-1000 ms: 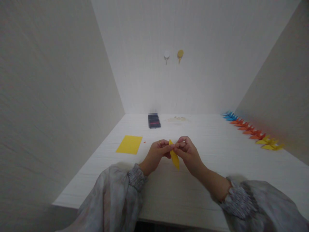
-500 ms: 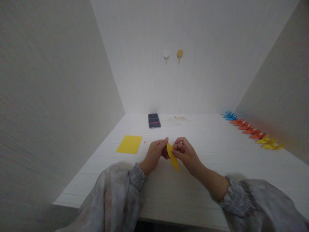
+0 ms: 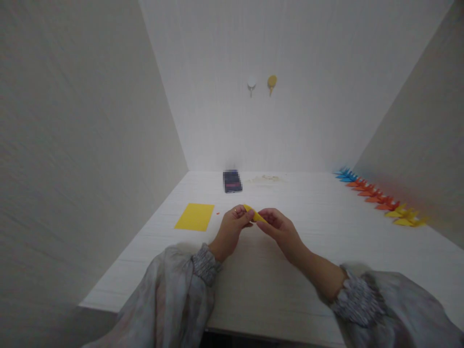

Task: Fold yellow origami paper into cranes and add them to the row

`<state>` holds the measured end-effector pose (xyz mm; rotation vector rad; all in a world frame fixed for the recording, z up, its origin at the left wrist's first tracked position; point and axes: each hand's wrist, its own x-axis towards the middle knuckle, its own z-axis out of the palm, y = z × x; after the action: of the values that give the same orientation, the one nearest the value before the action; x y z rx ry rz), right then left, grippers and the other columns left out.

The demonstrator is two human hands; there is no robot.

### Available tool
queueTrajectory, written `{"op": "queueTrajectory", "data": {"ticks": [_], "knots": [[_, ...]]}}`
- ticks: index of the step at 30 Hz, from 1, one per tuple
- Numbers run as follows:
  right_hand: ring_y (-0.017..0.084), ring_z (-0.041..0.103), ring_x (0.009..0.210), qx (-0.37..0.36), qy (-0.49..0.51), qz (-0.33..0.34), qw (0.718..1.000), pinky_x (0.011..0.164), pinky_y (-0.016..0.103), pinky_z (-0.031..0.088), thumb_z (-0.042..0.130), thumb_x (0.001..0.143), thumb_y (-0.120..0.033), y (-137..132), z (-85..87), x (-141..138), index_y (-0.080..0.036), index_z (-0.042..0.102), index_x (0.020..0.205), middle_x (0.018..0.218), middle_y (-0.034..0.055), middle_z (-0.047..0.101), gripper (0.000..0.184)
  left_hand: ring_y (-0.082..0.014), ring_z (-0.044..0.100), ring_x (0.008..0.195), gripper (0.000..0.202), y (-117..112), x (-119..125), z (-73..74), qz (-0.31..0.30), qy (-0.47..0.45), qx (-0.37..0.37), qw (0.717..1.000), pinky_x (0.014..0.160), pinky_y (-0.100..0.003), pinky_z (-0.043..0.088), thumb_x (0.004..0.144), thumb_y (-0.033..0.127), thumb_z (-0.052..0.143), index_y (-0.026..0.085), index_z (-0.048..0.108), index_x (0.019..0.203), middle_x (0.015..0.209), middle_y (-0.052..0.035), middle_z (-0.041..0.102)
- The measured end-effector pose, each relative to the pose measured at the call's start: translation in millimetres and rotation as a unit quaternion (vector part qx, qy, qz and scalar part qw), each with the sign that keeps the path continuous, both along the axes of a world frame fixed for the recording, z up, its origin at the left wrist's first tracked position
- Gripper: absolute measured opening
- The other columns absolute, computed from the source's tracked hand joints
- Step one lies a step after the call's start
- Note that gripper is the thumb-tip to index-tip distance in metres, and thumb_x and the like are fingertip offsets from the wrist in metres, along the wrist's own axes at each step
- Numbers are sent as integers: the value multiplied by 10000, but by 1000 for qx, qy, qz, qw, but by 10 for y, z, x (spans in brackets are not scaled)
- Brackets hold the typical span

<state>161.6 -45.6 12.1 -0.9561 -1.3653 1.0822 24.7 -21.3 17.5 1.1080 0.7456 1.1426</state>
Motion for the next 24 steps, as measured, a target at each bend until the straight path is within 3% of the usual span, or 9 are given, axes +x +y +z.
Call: {"op": "queueTrajectory", "data": {"ticks": [3,7,11,14,16,24], "knots": [[153,537,728,80,-120,-30,989,682,304,422,552,771,-314,-31,21,4,-198,566,789,765,20,592,118,-65,491,627,209,-10,22,4,-6,-7,0,1000,623,-198,386,684,308,628,127,525,682,670,10,533],[145,515,639,175,-223,-102,954,605,285,413,497,807,-256,-65,52,14,-198,555,703,667,15,565,133,-48,445,518,259,-31,53,-14,-4,-12,-29,1000,542,-195,373,653,336,655,138,495,700,595,42,482],[152,502,636,274,-327,-146,893,592,284,408,489,793,-188,-23,27,75,-198,552,691,657,28,542,120,-82,514,553,300,-57,56,5,-25,26,-56,998,562,-227,404,659,402,631,125,525,708,634,0,546],[171,494,670,313,-423,-157,836,607,306,406,471,787,-155,31,3,131,-195,595,747,715,59,552,136,-116,560,678,294,-75,56,46,-19,61,-34,997,625,-235,420,700,409,583,119,580,741,735,-44,595],[187,488,694,324,-457,-145,816,614,325,419,440,785,-118,56,-5,143,-179,610,800,760,88,548,181,-120,560,693,269,-73,56,59,1,81,-31,996,635,-234,422,701,384,584,119,595,748,732,-46,598],[207,499,885,348,-382,-11,856,742,391,475,341,744,8,72,-51,96,-217,447,1174,1055,117,485,497,-101,534,663,148,16,1,22,27,32,-58,997,638,-216,418,670,272,588,126,596,696,700,-30,582]]}}
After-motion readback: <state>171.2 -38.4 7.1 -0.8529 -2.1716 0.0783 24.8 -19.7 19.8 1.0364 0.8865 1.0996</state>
